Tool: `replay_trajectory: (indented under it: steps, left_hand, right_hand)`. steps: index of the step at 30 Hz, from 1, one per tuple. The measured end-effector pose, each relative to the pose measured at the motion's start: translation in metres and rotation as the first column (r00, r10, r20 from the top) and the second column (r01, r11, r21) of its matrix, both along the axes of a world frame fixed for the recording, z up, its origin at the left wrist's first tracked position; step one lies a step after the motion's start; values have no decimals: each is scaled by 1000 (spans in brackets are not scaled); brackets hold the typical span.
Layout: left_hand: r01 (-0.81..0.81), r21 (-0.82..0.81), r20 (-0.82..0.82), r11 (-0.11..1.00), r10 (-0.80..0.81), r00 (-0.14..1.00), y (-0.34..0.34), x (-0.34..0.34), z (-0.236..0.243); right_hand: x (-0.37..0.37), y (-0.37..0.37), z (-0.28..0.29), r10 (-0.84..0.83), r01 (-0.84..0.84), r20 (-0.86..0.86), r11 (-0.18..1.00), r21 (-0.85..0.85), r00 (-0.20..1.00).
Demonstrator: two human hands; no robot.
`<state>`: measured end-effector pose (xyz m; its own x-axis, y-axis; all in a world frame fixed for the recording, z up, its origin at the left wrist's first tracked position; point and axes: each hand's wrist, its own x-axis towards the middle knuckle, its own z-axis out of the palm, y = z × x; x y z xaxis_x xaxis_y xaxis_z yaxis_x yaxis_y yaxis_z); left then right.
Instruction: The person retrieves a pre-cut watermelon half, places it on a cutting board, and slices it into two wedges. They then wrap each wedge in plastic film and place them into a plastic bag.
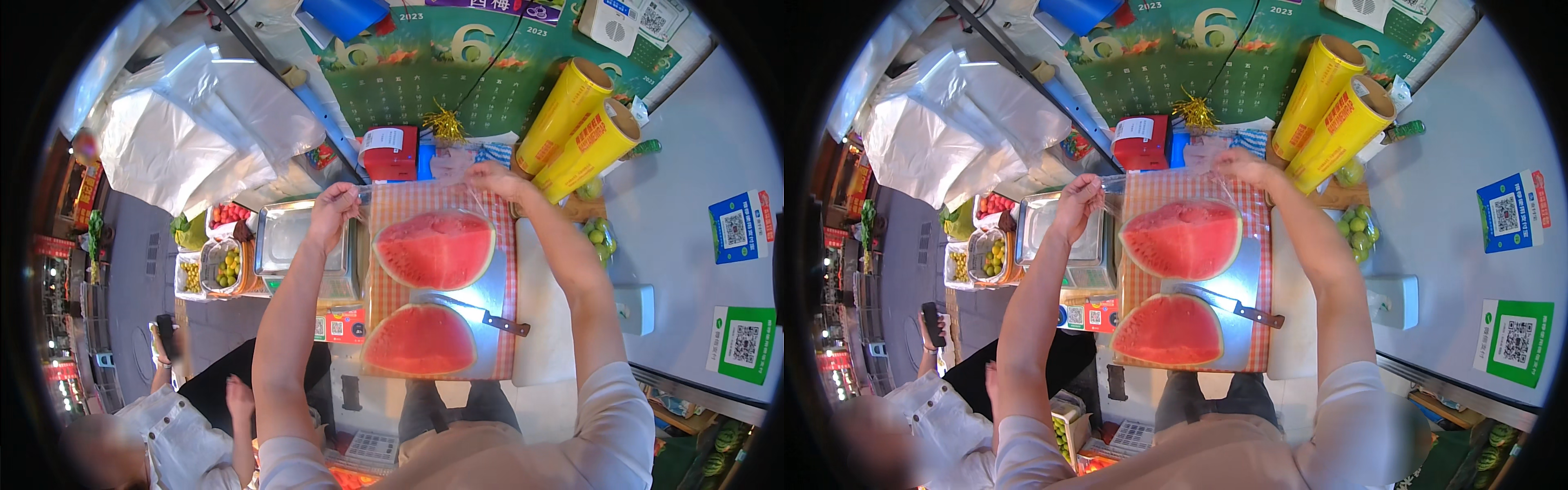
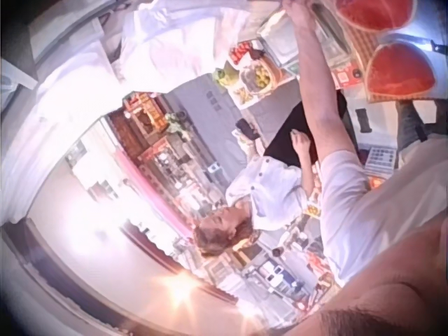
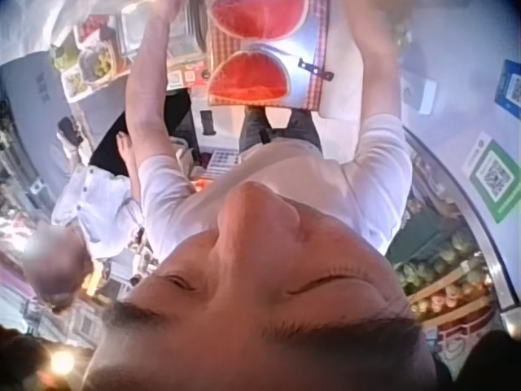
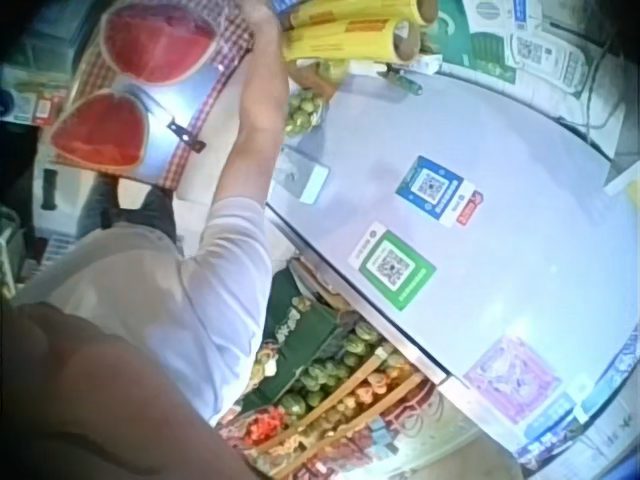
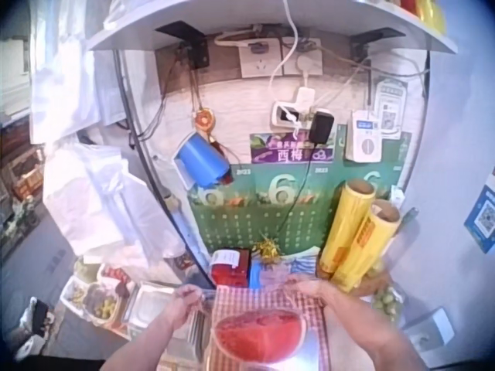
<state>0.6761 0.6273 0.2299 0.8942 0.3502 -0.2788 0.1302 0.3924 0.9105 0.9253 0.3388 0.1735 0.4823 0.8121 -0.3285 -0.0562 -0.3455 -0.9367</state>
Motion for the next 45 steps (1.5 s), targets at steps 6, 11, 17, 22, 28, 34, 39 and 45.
replay_trajectory:
  steps: [6,11,17,22,28,34,39,45]
  left_hand:
    - [-69,31,75,997,67,995,-6,7,12]
    - [-104,13,201,995,99,974,-11,12,19]
    - [-121,2,290,993,116,950,-14,15,35]
    - [-158,5,348,987,147,926,-11,23,39]
    - [-221,-93,306,971,239,921,-24,39,47]
    - [-214,-262,318,941,294,901,-30,27,32]
    - [-116,-362,384,925,262,885,-19,16,22]
    - [-119,-303,463,946,255,849,-28,12,49]
  right_hand:
    - [1,-11,65,-202,245,-167,922,299,965]
    - [-8,-2,105,-304,271,33,888,370,952]
    - [-2,20,121,-401,356,-10,799,485,916]
    - [-1,37,135,-482,393,49,764,512,875]
    - [6,44,130,-615,500,61,691,522,786]
    - [-16,51,147,-627,444,118,659,607,770]
    - [-31,75,165,-565,342,191,699,628,803]
    - [-14,83,162,-584,374,192,704,604,789]
